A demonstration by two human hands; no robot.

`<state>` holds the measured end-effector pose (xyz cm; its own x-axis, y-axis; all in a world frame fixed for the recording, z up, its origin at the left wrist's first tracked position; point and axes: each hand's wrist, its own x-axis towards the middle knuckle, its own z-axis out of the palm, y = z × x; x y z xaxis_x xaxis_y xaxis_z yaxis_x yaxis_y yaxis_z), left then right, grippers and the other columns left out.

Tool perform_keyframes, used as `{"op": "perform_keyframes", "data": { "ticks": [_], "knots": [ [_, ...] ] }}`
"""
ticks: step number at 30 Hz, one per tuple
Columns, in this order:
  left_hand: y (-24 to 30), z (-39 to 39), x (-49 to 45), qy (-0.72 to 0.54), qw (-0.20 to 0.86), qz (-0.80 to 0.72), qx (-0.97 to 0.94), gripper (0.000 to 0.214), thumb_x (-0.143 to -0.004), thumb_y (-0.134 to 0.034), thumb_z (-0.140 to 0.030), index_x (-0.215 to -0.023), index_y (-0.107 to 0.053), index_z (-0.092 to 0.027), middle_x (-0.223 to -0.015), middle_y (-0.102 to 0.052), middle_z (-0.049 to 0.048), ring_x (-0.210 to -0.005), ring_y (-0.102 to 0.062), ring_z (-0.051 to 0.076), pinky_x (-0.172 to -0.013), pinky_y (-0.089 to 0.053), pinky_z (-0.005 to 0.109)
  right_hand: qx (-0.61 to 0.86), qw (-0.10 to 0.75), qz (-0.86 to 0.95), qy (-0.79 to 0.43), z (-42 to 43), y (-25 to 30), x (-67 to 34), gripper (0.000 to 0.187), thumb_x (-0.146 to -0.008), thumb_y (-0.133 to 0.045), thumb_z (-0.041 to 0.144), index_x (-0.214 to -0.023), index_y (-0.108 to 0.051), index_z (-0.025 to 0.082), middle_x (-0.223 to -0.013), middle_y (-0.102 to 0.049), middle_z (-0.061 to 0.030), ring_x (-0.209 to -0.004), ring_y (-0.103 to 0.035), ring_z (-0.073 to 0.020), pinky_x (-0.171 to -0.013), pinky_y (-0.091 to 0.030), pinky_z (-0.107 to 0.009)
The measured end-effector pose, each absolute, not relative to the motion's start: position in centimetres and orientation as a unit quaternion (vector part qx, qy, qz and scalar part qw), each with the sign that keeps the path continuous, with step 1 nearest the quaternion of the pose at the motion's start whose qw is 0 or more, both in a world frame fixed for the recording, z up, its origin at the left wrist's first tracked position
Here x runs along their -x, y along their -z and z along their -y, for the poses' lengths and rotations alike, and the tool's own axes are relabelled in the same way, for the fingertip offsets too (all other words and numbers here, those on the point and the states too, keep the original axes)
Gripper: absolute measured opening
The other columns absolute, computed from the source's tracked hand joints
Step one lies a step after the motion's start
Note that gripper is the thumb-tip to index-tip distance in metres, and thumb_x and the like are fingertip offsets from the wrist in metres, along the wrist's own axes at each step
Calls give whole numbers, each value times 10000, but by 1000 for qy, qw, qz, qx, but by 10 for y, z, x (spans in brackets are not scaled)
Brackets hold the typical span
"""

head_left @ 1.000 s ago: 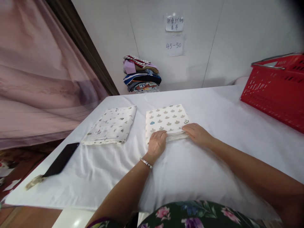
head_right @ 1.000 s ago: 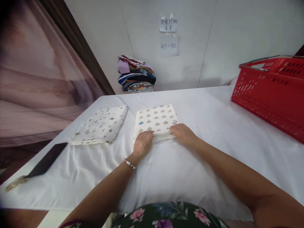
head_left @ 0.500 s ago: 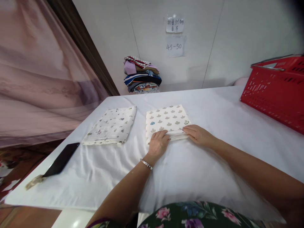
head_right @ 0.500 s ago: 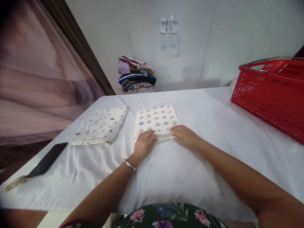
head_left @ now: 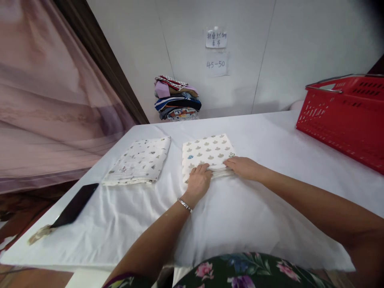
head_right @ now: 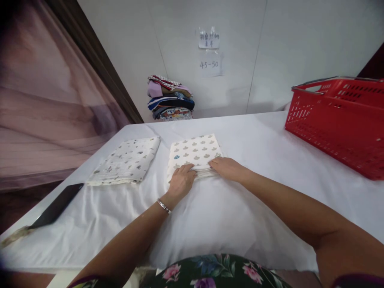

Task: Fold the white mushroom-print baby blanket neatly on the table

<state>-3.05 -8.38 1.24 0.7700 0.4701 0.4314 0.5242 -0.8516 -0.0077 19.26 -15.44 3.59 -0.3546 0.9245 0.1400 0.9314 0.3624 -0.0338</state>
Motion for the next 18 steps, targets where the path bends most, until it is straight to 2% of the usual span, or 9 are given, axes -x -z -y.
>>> {"op": "perform_keyframes", "data": {
  "ticks": [4, 9, 14, 18],
  "knots": [
    [-14, 85, 25, 194, 73, 266, 942, 196, -850, -498, -128, -719, -633, -184, -1140, -587, 84, -958, -539, 249, -735, -451, 398, 563, 55, 824, 48, 151, -32, -194, 412, -798, -435, 44, -1169, -534, 191, -1033, -627, -95, -897, -586, -224, -668, -454, -308],
    [-14, 86, 22, 193, 94, 264, 940, 194, -848, -485, -120, -732, -627, -183, -1131, -582, 85, -942, -525, 257, -722, -439, 401, 559, 73, 825, 36, 151, -28, -201, 471, -795, -438, 79, -1237, -488, 232, -1063, -628, -73, -906, -590, -206, -695, -456, -300],
    [-18, 85, 17, 162, 120, 246, 948, 216, -828, -452, -63, -728, -618, -158, -1077, -594, 105, -895, -527, 253, -717, -434, 398, 554, 73, 828, 35, 152, -30, -199, 462, -808, -431, 82, -1243, -491, 224, -1078, -627, -83, -910, -591, -212, -711, -457, -309],
    [-17, 83, 17, 192, 103, 231, 948, 190, -835, -445, -74, -776, -608, -152, -1123, -585, 93, -957, -524, 245, -796, -439, 394, 569, 81, 818, 21, 154, -35, -197, 435, -812, -437, 98, -1221, -514, 223, -1054, -638, -80, -916, -594, -211, -730, -466, -313]
  ]
}}
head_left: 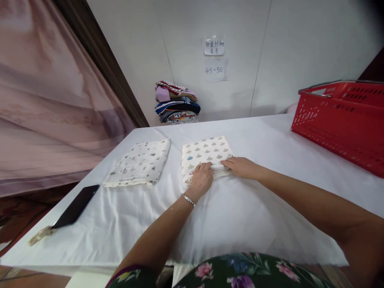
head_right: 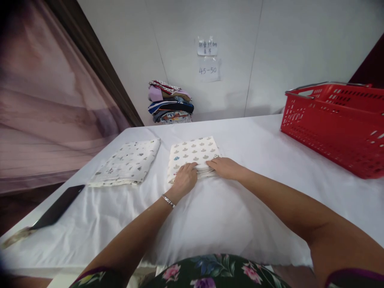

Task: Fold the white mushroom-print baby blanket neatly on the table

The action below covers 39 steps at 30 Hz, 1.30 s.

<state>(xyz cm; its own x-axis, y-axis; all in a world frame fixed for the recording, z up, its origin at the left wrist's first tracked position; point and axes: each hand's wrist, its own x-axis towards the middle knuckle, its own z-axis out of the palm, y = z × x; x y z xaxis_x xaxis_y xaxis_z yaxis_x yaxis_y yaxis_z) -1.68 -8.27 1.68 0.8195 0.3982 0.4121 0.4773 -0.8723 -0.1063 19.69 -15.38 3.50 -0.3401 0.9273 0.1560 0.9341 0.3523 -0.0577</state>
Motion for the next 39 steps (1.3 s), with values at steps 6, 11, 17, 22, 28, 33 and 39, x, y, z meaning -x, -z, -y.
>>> {"op": "perform_keyframes", "data": {
  "ticks": [6, 11, 17, 22, 28, 33, 39],
  "knots": [
    [-10, 82, 26, 238, 41, 213, 947, 95, -837, -486, -131, -839, -576, -162, -1172, -556, 83, -1033, -518, 228, -869, -437, 385, 578, 146, 802, -43, 158, -32, -207, 521, -789, -429, 97, -1288, -461, 242, -1235, -573, -65, -1100, -546, -216, -887, -469, -390],
    [-5, 81, 26, 260, 15, 216, 941, 94, -844, -474, -135, -837, -561, -169, -1166, -558, 86, -1031, -528, 226, -864, -444, 392, 533, 239, 812, -5, 167, -21, -208, 340, -831, -418, 115, -1128, -549, 212, -1360, -462, -92, -1220, -455, -210, -961, -436, -422],
    [-2, 81, 26, 277, 6, 210, 938, 87, -836, -480, -129, -829, -554, -175, -1172, -557, 81, -1031, -527, 225, -872, -441, 392, 496, 260, 824, 92, 170, -10, -196, 221, -911, -400, 192, -980, -610, 183, -1323, -482, -144, -1194, -467, -251, -937, -428, -478],
    [-2, 81, 28, 283, 5, 195, 939, 86, -840, -476, -126, -849, -548, -172, -1182, -551, 87, -1044, -519, 224, -873, -442, 392, 516, 223, 818, 118, 166, -10, -193, 234, -919, -395, 203, -964, -621, 165, -1309, -493, -145, -1200, -455, -257, -957, -404, -477],
    [-1, 81, 28, 282, -3, 194, 940, 89, -845, -470, -131, -854, -548, -171, -1209, -542, 88, -1036, -520, 221, -872, -443, 392, 545, 186, 810, 113, 163, -14, -190, 248, -921, -416, 225, -883, -657, 183, -1252, -550, -100, -1200, -456, -252, -983, -371, -479],
    [-1, 81, 27, 294, -29, 219, 930, 77, -825, -490, -132, -827, -552, -179, -1191, -557, 80, -1041, -531, 227, -877, -440, 401, 553, 134, 810, 144, 158, -15, -184, 288, -915, -396, 159, -878, -681, 146, -1229, -568, -109, -1215, -440, -260, -1017, -334, -470],
    [-2, 81, 28, 295, -28, 215, 931, 87, -835, -483, -136, -835, -556, -181, -1188, -557, 76, -1042, -531, 221, -878, -440, 394, 528, 111, 822, 183, 157, -19, -181, 351, -890, -341, 88, -866, -688, 130, -1295, -528, -126, -1238, -421, -254, -1039, -307, -488]
  ]
}}
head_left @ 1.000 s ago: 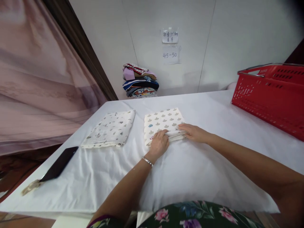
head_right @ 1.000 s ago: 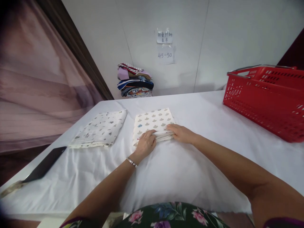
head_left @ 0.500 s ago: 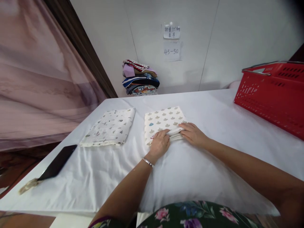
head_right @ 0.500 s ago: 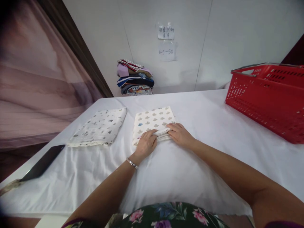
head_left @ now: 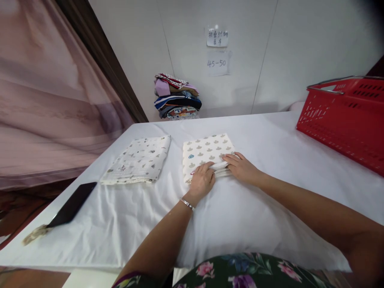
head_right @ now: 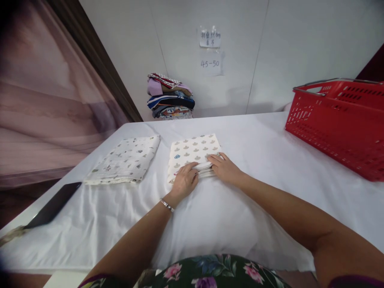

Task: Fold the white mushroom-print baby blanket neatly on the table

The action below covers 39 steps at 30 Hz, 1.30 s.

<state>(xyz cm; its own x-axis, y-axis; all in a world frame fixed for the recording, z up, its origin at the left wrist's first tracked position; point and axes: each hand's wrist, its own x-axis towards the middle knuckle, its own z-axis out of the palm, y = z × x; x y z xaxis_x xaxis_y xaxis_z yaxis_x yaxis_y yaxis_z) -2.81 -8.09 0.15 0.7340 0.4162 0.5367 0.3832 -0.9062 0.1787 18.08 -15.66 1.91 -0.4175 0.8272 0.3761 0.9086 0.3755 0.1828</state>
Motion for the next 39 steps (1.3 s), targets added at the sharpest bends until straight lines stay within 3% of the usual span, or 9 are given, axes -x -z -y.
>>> {"op": "perform_keyframes", "data": {
  "ticks": [8, 13, 19, 25, 29, 33, 39],
  "knots": [
    [-5, 84, 29, -267, -6, -192, -944, 99, -862, -467, -147, -843, -559, -178, -1191, -567, 73, -1056, -528, 226, -878, -434, 394, 526, 155, 824, 140, 165, -12, -190, 337, -886, -347, 97, -916, -677, 156, -1258, -562, -104, -1206, -464, -238, -939, -440, -445],
    [-3, 85, 30, -278, -2, -191, -941, 164, -855, -460, -127, -976, -549, -195, -1184, -575, 76, -1068, -534, 217, -873, -435, 387, 550, 159, 816, 81, 167, -7, -191, 347, -925, -326, 173, -1036, -655, 184, -1284, -540, -88, -1162, -490, -231, -949, -436, -451],
    [-3, 86, 30, -277, 0, -209, -938, 311, -853, -438, -119, -1152, -495, -183, -1029, -638, 74, -969, -580, 218, -840, -443, 382, 558, 193, 806, 45, 177, -11, -192, 330, -936, -332, 222, -1118, -606, 216, -1279, -543, -75, -1160, -498, -216, -973, -428, -429],
    [-3, 87, 29, -282, -2, -195, -939, 264, -870, -423, -123, -1101, -537, -185, -1053, -637, 67, -992, -569, 223, -839, -435, 385, 565, 200, 799, 54, 180, -6, -190, 450, -893, -321, 116, -1315, -450, 206, -1285, -554, -79, -1202, -484, -207, -1010, -391, -462],
    [-5, 86, 35, -289, 6, -216, -932, 212, -876, -475, -178, -1071, -558, -183, -1025, -637, 64, -970, -562, 214, -833, -435, 375, 558, 188, 803, 90, 183, 8, -193, 465, -877, -307, 79, -1303, -472, 169, -1315, -532, -89, -1246, -445, -205, -1035, -364, -464],
    [-7, 86, 41, -293, 16, -255, -921, 197, -873, -530, -278, -1042, -585, -192, -997, -627, 57, -936, -541, 210, -807, -439, 363, 558, 213, 798, 84, 185, 9, -194, 392, -926, -325, 165, -1279, -492, 198, -1288, -558, -69, -1212, -483, -206, -1022, -381, -465],
    [-6, 86, 39, -274, 24, -287, -918, 185, -891, -504, -300, -999, -612, -196, -953, -608, 54, -887, -522, 203, -770, -427, 356, 577, 253, 775, 53, 181, -2, -191, 316, -930, -403, 278, -1206, -553, 244, -1188, -617, -62, -1090, -570, -231, -906, -481, -425]
  ]
}}
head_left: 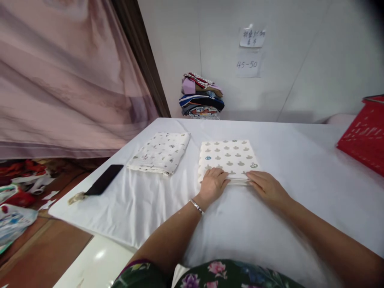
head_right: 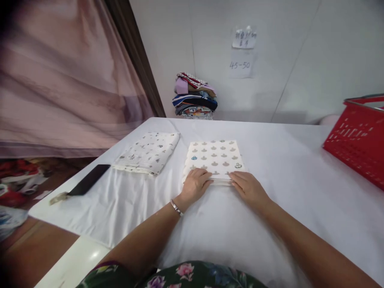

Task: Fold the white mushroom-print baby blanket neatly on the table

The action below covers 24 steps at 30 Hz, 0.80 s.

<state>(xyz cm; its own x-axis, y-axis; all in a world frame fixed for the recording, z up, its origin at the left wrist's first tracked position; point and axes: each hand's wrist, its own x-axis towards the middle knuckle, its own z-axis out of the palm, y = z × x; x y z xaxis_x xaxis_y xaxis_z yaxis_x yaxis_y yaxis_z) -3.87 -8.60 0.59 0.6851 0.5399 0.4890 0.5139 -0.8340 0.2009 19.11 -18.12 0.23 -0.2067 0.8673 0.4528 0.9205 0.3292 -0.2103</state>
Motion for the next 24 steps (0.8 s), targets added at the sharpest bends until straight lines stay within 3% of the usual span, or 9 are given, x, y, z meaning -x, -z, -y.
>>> {"op": "perform_keyframes", "data": {
  "ticks": [11, 18, 21, 24],
  "knots": [
    [-10, 86, 41, -259, 36, -280, -924, 153, -900, -490, -262, -872, -631, -208, -865, -604, 39, -857, -533, 181, -738, -427, 337, 561, 330, 755, 73, 178, 16, -192, 277, -908, -441, 247, -1111, -628, 277, -1101, -653, -52, -1010, -610, -247, -854, -501, -468],
    [-18, 71, 53, -307, 65, -309, -898, 303, -906, -470, -332, -676, -608, -193, -704, -589, 33, -714, -544, 159, -678, -452, 315, 554, 346, 751, 93, 177, 16, -189, 252, -896, -472, 233, -1073, -645, 281, -1080, -664, -45, -1004, -615, -240, -851, -516, -465],
    [-23, 70, 49, -323, 50, -307, -894, 201, -896, -489, -337, -920, -630, -196, -949, -644, 61, -920, -573, 190, -796, -469, 350, 551, 346, 754, 92, 177, 16, -190, 251, -897, -470, 227, -1072, -642, 279, -1084, -663, -49, -1004, -614, -239, -847, -519, -468],
    [-23, 77, 40, -279, 14, -269, -922, 434, -861, -532, -427, -1237, -492, -213, -1291, -526, 96, -1206, -458, 243, -976, -395, 443, 558, 326, 759, 76, 178, 10, -191, 261, -900, -446, 232, -1062, -645, 276, -1099, -656, -53, -1007, -613, -239, -842, -526, -462]
  ]
}}
